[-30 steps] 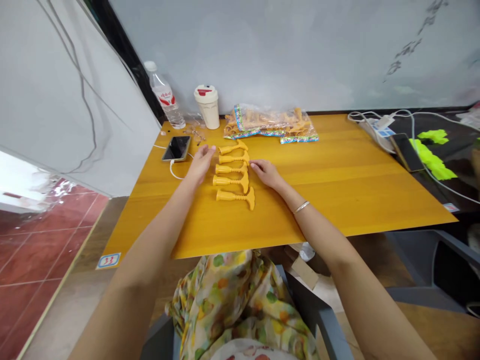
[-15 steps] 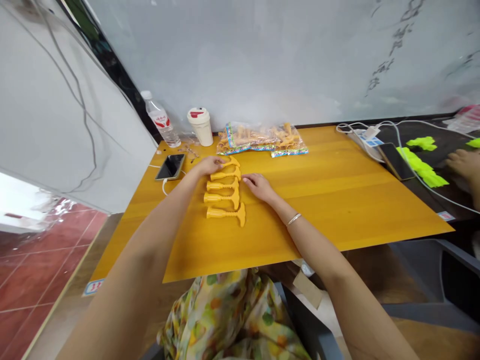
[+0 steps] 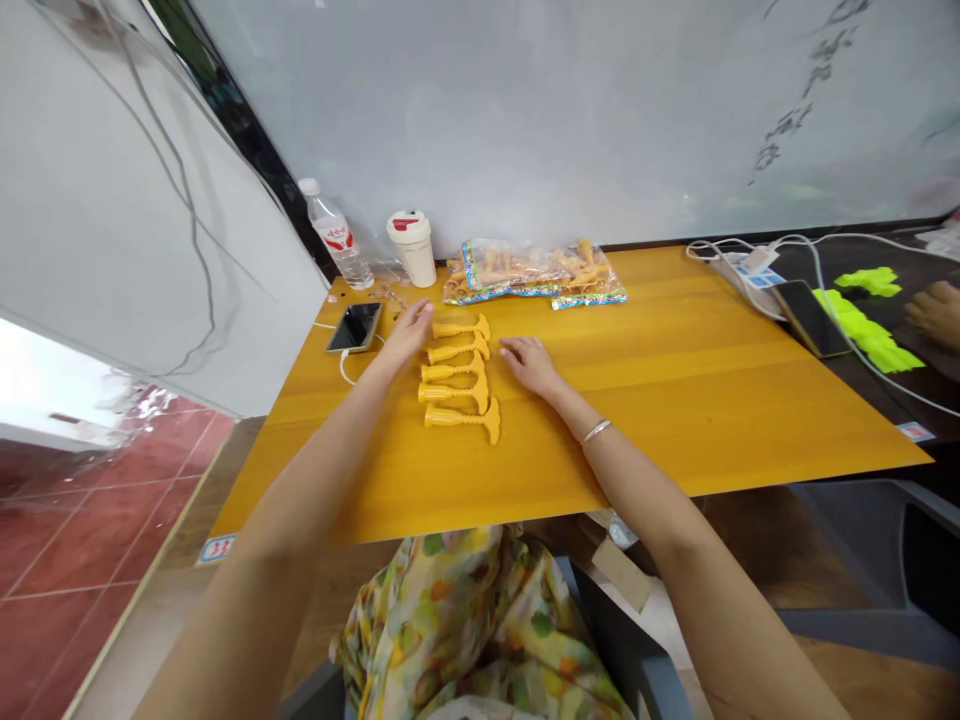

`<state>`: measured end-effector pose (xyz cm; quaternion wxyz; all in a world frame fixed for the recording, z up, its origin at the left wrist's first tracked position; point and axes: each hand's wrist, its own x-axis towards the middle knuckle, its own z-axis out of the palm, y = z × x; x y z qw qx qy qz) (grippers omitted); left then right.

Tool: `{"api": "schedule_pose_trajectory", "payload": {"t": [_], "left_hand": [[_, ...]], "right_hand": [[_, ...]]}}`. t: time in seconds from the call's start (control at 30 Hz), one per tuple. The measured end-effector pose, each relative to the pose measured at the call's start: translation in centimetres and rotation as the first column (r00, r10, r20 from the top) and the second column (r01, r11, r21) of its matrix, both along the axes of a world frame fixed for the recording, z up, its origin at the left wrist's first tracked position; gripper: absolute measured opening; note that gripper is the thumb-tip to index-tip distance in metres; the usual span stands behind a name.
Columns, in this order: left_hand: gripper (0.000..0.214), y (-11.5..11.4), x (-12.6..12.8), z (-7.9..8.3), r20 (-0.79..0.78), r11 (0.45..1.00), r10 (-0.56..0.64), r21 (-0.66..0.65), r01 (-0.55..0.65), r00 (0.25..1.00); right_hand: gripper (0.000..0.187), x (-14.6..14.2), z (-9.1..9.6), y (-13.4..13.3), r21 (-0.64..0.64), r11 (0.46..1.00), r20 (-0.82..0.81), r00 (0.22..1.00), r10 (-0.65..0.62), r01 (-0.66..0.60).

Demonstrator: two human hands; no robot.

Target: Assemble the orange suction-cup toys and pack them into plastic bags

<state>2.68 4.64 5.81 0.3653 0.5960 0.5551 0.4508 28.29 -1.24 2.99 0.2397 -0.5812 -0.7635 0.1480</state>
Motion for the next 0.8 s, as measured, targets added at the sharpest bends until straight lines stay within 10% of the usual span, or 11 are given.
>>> {"api": "schedule_pose_trajectory", "payload": {"t": [0.33, 0.8], "left_hand": [[0.079, -9.1, -1.1, -1.7, 0.402, 0.962, 0.085, -0.272, 0.030, 0.912], [0.079, -7.2, 0.6, -1.5, 0.373, 0.966, -0.041, -0.221, 0.132, 0.927]], "right_hand": [[0.045, -0.6, 0.2, -1.2, -0.067, 0.998, 0.188, 0.982, 0.019, -0.007], [0.038, -0.7, -0.2, -1.0, -0.027, 1.000, 0.091, 0.996, 0.018, -0.015]]}}
